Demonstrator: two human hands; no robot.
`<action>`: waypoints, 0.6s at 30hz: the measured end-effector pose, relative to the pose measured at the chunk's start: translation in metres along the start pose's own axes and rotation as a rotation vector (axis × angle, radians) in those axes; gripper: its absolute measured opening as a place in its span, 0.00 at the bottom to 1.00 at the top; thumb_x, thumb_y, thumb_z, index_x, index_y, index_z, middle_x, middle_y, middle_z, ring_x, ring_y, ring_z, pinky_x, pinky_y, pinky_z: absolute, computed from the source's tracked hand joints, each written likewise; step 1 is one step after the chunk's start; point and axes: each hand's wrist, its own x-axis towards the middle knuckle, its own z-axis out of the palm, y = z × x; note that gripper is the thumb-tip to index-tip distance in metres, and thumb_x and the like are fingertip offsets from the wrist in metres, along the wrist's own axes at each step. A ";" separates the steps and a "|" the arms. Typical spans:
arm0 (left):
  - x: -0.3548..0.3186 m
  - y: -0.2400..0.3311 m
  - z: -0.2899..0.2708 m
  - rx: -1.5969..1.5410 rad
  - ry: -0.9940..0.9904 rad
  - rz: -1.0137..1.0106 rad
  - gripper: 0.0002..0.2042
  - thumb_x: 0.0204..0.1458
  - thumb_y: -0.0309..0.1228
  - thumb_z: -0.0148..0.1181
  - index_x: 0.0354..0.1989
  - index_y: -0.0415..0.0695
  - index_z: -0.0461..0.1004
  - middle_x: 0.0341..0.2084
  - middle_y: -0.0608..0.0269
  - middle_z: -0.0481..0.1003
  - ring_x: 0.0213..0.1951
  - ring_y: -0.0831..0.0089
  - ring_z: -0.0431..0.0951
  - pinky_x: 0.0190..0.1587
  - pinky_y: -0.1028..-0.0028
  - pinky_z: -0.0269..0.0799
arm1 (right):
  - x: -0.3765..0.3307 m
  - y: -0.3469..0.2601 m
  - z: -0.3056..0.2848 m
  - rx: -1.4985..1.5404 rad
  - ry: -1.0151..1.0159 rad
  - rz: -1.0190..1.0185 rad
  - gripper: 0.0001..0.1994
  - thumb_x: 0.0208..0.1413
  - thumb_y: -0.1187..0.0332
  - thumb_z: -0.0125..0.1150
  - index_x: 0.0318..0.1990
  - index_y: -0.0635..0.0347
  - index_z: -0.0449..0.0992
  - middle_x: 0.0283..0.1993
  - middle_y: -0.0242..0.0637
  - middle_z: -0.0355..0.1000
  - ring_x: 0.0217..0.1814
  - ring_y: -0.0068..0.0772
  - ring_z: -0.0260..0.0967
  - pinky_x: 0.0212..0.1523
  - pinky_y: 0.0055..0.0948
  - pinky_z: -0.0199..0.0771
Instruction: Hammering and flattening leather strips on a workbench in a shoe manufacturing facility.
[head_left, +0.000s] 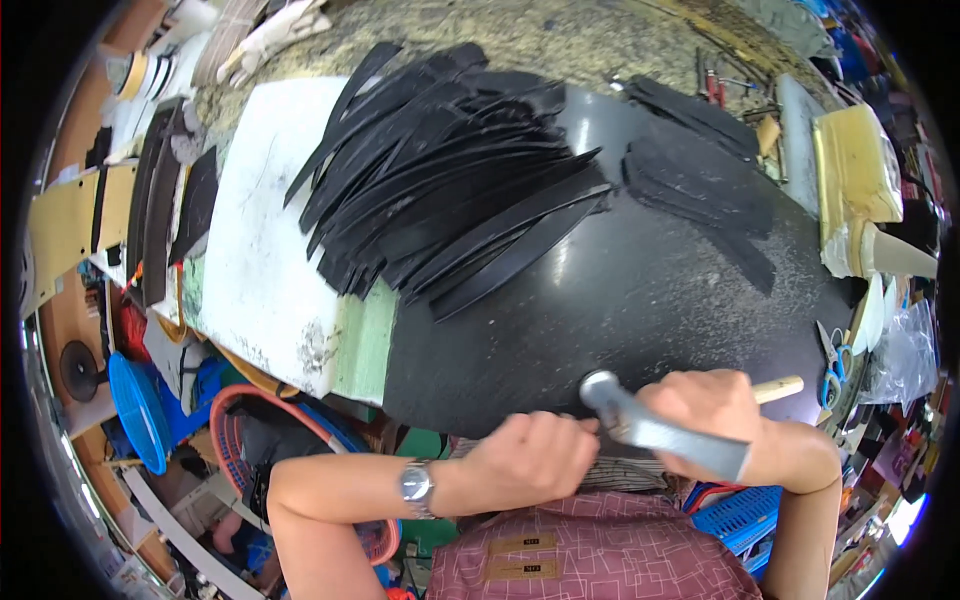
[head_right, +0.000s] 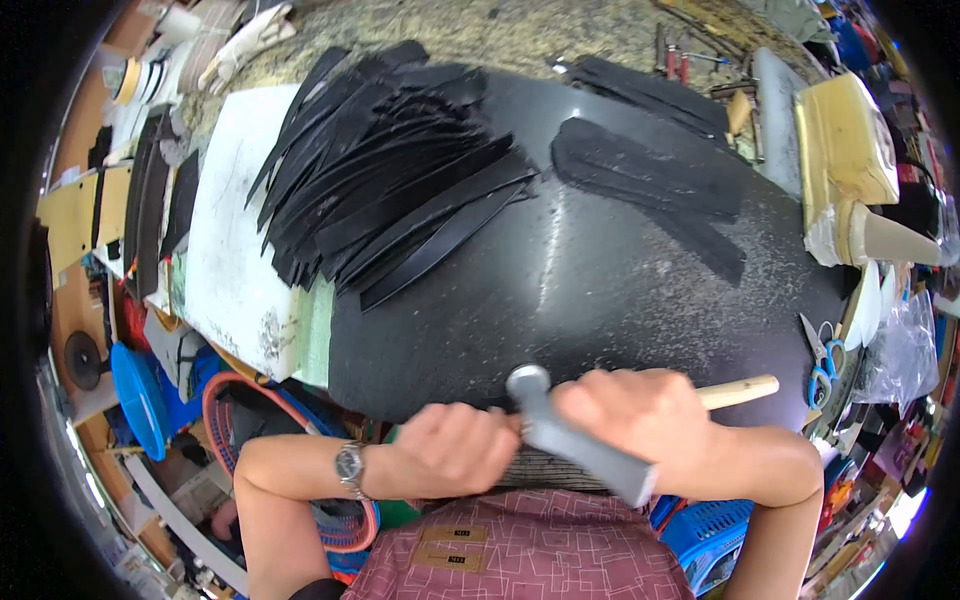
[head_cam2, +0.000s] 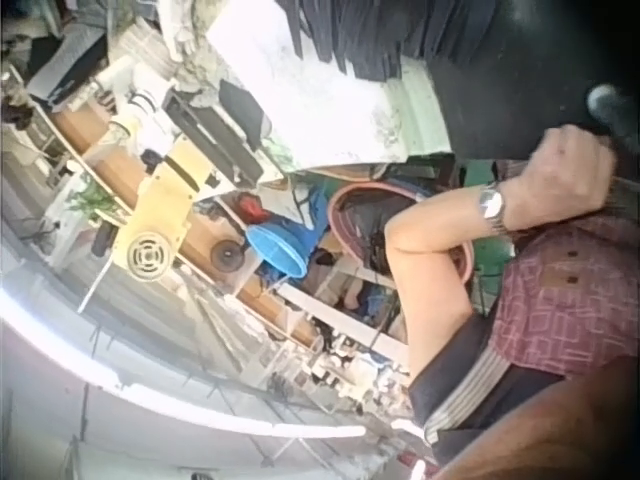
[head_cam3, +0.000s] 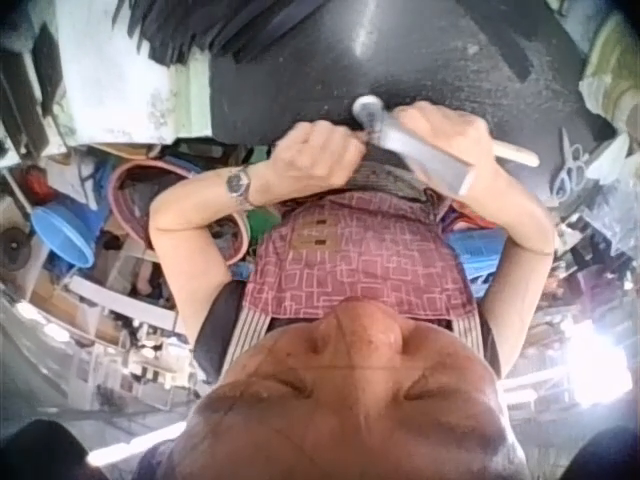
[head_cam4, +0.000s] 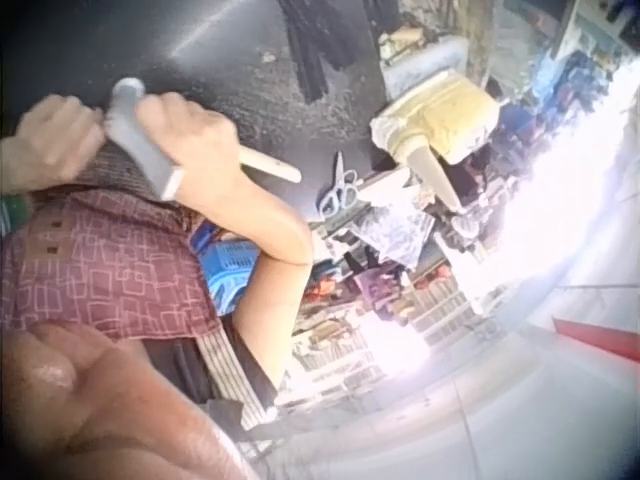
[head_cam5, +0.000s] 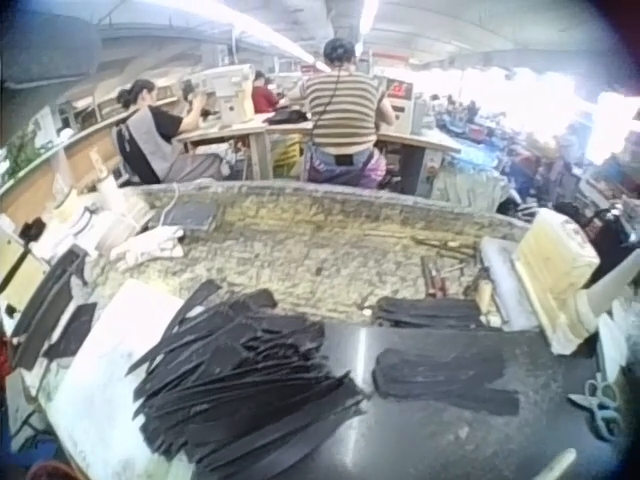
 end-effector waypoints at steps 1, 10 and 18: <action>-0.002 -0.006 -0.003 0.050 -0.038 -0.117 0.09 0.43 0.29 0.56 0.16 0.49 0.63 0.12 0.72 0.55 0.18 0.77 0.60 0.20 0.74 0.50 | -0.006 0.006 -0.002 -0.006 0.028 0.061 0.12 0.41 0.64 0.58 0.33 0.59 0.67 0.22 0.33 0.60 0.18 0.30 0.64 0.17 0.27 0.65; 0.120 -0.077 0.013 -0.231 0.147 -0.122 0.10 0.40 0.28 0.65 0.30 0.44 0.72 0.26 0.63 0.69 0.29 0.64 0.71 0.30 0.69 0.69 | -0.067 0.056 -0.022 -0.022 0.287 0.614 0.08 0.50 0.66 0.59 0.34 0.59 0.72 0.27 0.40 0.67 0.26 0.44 0.68 0.25 0.33 0.68; 0.213 -0.095 0.076 -0.355 0.065 -0.143 0.12 0.42 0.32 0.66 0.29 0.42 0.69 0.27 0.59 0.71 0.35 0.60 0.71 0.37 0.65 0.68 | -0.087 0.066 -0.017 0.074 0.370 0.776 0.10 0.54 0.62 0.58 0.36 0.58 0.70 0.28 0.43 0.69 0.31 0.49 0.71 0.29 0.37 0.70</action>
